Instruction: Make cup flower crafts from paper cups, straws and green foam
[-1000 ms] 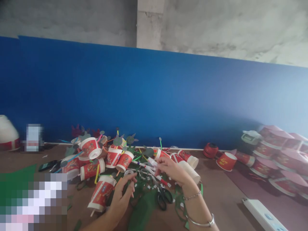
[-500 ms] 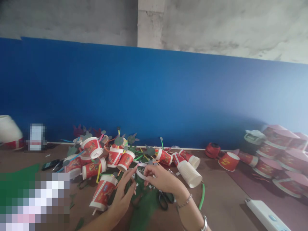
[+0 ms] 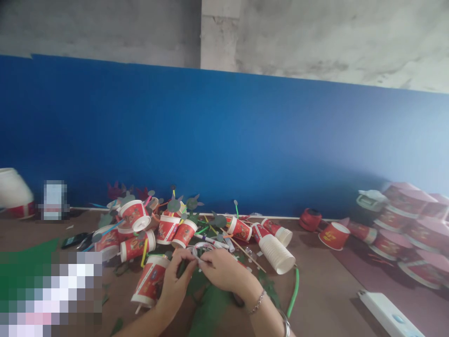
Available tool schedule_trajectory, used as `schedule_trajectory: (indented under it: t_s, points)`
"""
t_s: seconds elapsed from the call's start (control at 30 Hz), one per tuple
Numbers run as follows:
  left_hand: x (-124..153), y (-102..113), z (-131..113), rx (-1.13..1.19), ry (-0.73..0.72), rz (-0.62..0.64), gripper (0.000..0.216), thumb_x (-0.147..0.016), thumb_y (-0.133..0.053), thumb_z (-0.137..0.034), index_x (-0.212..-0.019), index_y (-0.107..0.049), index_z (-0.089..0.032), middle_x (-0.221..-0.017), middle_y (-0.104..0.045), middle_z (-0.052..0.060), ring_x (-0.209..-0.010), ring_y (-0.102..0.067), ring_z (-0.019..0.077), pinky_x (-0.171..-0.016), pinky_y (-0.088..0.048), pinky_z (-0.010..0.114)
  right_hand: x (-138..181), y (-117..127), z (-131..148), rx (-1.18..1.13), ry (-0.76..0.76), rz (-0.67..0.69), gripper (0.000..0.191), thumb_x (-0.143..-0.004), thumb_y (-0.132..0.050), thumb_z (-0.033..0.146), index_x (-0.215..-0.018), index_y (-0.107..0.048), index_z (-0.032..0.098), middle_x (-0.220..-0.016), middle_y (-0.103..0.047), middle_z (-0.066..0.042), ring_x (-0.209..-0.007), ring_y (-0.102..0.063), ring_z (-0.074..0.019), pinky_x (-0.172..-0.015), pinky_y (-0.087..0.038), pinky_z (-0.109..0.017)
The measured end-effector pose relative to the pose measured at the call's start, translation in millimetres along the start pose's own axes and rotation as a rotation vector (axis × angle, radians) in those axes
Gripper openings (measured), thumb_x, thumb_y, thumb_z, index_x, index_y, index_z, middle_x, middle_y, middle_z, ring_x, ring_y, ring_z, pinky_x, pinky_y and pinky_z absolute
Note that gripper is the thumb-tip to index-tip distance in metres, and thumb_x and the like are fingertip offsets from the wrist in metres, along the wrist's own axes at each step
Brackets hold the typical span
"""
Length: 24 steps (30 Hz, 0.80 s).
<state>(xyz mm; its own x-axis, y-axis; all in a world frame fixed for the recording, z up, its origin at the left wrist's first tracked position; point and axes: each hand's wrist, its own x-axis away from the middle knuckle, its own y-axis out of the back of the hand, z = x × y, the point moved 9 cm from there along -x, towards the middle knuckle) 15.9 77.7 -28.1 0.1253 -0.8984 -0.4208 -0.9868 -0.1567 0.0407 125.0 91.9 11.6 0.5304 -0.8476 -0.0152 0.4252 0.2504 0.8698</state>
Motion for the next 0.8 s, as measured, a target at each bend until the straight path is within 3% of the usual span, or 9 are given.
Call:
schedule_trajectory:
  t_s: [0.2, 0.47, 0.8]
  points:
    - [0.5, 0.0, 4.6, 0.016, 0.050, 0.009, 0.016, -0.082, -0.053, -0.033, -0.074, -0.055, -0.019, -0.076, -0.060, 0.003, -0.074, -0.055, 0.0182, -0.066, -0.044, 0.027, 0.5, 3.1, 8.2, 0.031, 0.045, -0.024, 0.029, -0.087, -0.038, 0.014, -0.067, -0.058, 0.017, -0.064, -0.057, 0.000, -0.059, -0.045, -0.0105, -0.055, -0.029, -0.022]
    - [-1.2, 4.0, 0.8, 0.012, 0.080, -0.005, 0.015, -0.080, -0.056, -0.032, -0.074, -0.057, -0.018, -0.074, -0.062, 0.002, -0.070, -0.056, 0.0175, -0.061, -0.042, 0.025, 0.2, 7.2, 13.7, 0.148, 0.088, -0.164, 0.030, -0.085, -0.038, 0.014, -0.058, -0.050, 0.017, -0.054, -0.046, 0.003, -0.053, -0.034, -0.0105, -0.058, -0.026, -0.025]
    - [-3.8, 9.0, -16.3, -0.001, 0.055, -0.013, 0.015, -0.081, -0.053, -0.032, -0.077, -0.057, -0.019, -0.073, -0.059, 0.002, -0.070, -0.055, 0.0169, -0.064, -0.044, 0.025, 5.5, 16.7, 26.1, 0.033, 0.154, -0.214, 0.029, -0.084, -0.037, 0.012, -0.055, -0.038, 0.019, -0.052, -0.038, 0.005, -0.052, -0.034, -0.0105, -0.059, -0.029, -0.024]
